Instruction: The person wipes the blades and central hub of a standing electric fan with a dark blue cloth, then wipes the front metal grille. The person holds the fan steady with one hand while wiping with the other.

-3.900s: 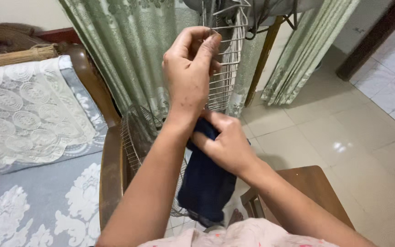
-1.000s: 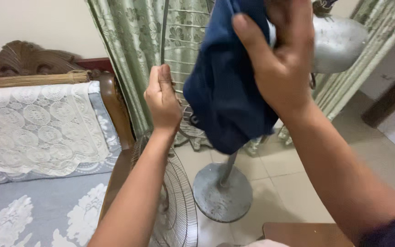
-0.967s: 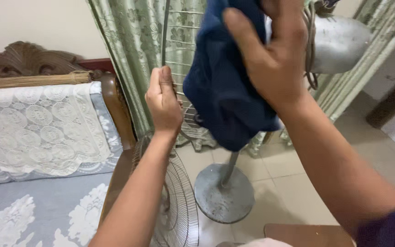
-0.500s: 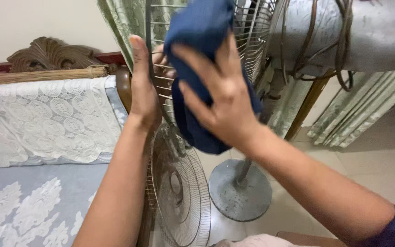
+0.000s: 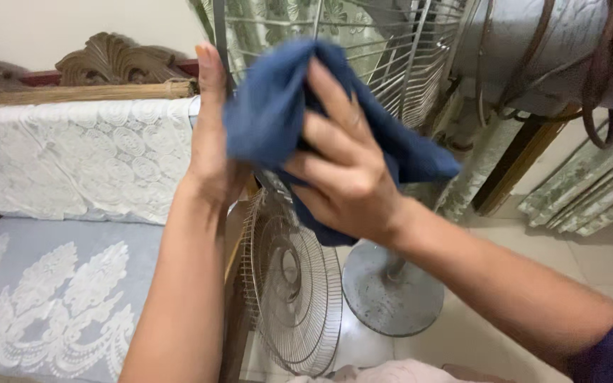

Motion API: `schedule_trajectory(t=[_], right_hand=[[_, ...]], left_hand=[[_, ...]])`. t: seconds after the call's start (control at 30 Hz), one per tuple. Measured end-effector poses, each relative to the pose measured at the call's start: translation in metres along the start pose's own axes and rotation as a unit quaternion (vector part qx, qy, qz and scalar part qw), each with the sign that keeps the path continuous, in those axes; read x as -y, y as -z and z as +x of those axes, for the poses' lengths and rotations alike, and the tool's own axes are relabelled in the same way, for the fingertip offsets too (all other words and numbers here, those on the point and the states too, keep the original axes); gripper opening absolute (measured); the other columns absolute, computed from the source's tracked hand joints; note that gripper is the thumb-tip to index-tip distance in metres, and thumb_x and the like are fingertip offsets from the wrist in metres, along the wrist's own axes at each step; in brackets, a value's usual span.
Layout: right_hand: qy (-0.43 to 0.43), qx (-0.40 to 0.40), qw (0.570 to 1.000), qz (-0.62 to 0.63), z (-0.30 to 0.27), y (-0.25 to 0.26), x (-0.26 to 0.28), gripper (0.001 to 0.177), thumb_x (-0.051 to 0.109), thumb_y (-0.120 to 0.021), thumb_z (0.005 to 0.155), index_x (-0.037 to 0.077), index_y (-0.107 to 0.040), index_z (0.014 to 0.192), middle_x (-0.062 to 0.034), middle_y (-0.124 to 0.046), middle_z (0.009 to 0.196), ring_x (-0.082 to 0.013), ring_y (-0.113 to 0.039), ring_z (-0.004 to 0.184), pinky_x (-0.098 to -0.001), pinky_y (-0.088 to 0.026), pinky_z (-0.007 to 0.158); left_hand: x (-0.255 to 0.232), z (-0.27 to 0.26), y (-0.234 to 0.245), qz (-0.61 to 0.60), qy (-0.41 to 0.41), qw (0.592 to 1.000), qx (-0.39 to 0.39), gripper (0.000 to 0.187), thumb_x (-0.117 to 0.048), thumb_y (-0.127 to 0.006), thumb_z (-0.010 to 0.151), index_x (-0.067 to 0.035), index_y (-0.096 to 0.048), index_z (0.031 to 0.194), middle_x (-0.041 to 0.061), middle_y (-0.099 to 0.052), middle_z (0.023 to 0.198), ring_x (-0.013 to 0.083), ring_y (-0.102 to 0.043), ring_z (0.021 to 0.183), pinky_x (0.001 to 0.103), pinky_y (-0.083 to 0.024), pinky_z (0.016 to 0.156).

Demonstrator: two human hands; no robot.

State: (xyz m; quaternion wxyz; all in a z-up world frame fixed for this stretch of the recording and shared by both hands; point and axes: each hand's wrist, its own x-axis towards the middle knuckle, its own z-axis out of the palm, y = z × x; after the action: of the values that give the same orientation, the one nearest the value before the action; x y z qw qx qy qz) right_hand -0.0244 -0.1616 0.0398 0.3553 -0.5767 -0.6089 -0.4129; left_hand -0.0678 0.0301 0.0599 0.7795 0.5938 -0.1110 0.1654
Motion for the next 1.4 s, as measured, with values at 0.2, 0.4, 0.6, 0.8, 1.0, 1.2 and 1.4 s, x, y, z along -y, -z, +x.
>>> schedule_trajectory(t=[0.2, 0.4, 0.6, 0.8, 1.0, 1.2, 1.4], right_hand=[[0.036, 0.042, 0.997, -0.055, 0.054, 0.024, -0.01, 0.036, 0.003, -0.084, 0.09, 0.01, -0.078, 0.124, -0.0126, -0.058, 0.149, -0.0435, -0.03, 0.151, -0.0569, -0.026, 0.13], [-0.033, 0.046, 0.993, -0.099, 0.073, 0.021, 0.003, 0.031, 0.006, -0.083, 0.1, 0.009, -0.073, 0.13, -0.012, -0.057, 0.151, -0.0432, -0.031, 0.152, -0.0578, -0.024, 0.13], [-0.119, 0.024, 0.963, -0.242, 0.078, -0.021, 0.033, 0.036, 0.014, -0.074, 0.095, 0.011, -0.076, 0.131, -0.0123, -0.052, 0.151, -0.0449, -0.027, 0.147, -0.0712, -0.016, 0.123], [-0.213, -0.001, 0.931, -0.296, 0.075, -0.044, 0.051, 0.037, 0.007, -0.066, 0.098, 0.019, -0.078, 0.131, -0.0112, -0.052, 0.15, -0.0437, -0.026, 0.149, -0.0669, -0.024, 0.122], [-0.219, 0.014, 0.924, -0.313, 0.068, -0.043, 0.061, 0.038, 0.005, -0.065, 0.098, 0.016, -0.077, 0.132, -0.0145, -0.051, 0.15, -0.0456, -0.024, 0.148, -0.0643, -0.027, 0.12], [-0.209, 0.049, 0.923, -0.319, 0.014, -0.059, 0.074, 0.038, 0.004, -0.065, 0.097, 0.016, -0.075, 0.132, -0.0126, -0.057, 0.148, -0.0412, -0.026, 0.154, -0.0637, -0.022, 0.125], [-0.173, 0.101, 0.923, -0.327, -0.085, -0.078, 0.069, 0.026, 0.009, -0.07, 0.096, 0.019, -0.077, 0.119, -0.0049, -0.062, 0.136, -0.036, -0.027, 0.156, -0.0626, -0.018, 0.124]], left_hand=[[0.019, 0.005, 0.008, -0.016, -0.002, 0.999, -0.04, 0.069, -0.068, -0.033, 0.101, -0.014, -0.057, 0.137, 0.004, -0.069, 0.112, 0.0154, -0.069, 0.088, 0.032, -0.055, 0.069], [0.034, 0.014, 0.03, -0.166, -0.016, 0.977, 0.131, 0.072, -0.059, -0.027, 0.117, 0.004, -0.058, 0.129, 0.011, -0.071, 0.106, 0.0154, -0.066, 0.088, 0.027, -0.051, 0.069], [0.01, 0.004, 0.005, -0.117, -0.014, 0.987, 0.108, 0.067, -0.052, -0.029, 0.11, -0.009, -0.027, 0.162, 0.013, -0.038, 0.166, 0.027, -0.044, 0.15, 0.04, -0.038, 0.125], [0.008, 0.008, 0.005, -0.19, 0.007, 0.972, 0.136, 0.07, -0.056, -0.033, 0.111, -0.009, -0.027, 0.163, 0.011, -0.035, 0.167, 0.0236, -0.04, 0.152, 0.039, -0.034, 0.128], [0.015, 0.012, 0.02, -0.306, 0.104, 0.92, 0.224, 0.108, -0.082, -0.022, 0.098, 0.002, -0.038, 0.163, 0.021, -0.051, 0.156, 0.0289, -0.049, 0.147, 0.042, -0.038, 0.127], [0.015, 0.014, 0.02, -0.372, 0.103, 0.872, 0.3, 0.113, -0.089, -0.021, 0.096, 0.005, -0.035, 0.157, 0.023, -0.048, 0.151, 0.0273, -0.049, 0.138, 0.036, -0.037, 0.125], [0.005, 0.009, 0.011, -0.224, 0.048, 0.905, 0.36, 0.111, -0.085, -0.034, 0.089, -0.003, -0.033, 0.163, 0.017, -0.045, 0.162, 0.0268, -0.05, 0.141, 0.043, -0.046, 0.119]])
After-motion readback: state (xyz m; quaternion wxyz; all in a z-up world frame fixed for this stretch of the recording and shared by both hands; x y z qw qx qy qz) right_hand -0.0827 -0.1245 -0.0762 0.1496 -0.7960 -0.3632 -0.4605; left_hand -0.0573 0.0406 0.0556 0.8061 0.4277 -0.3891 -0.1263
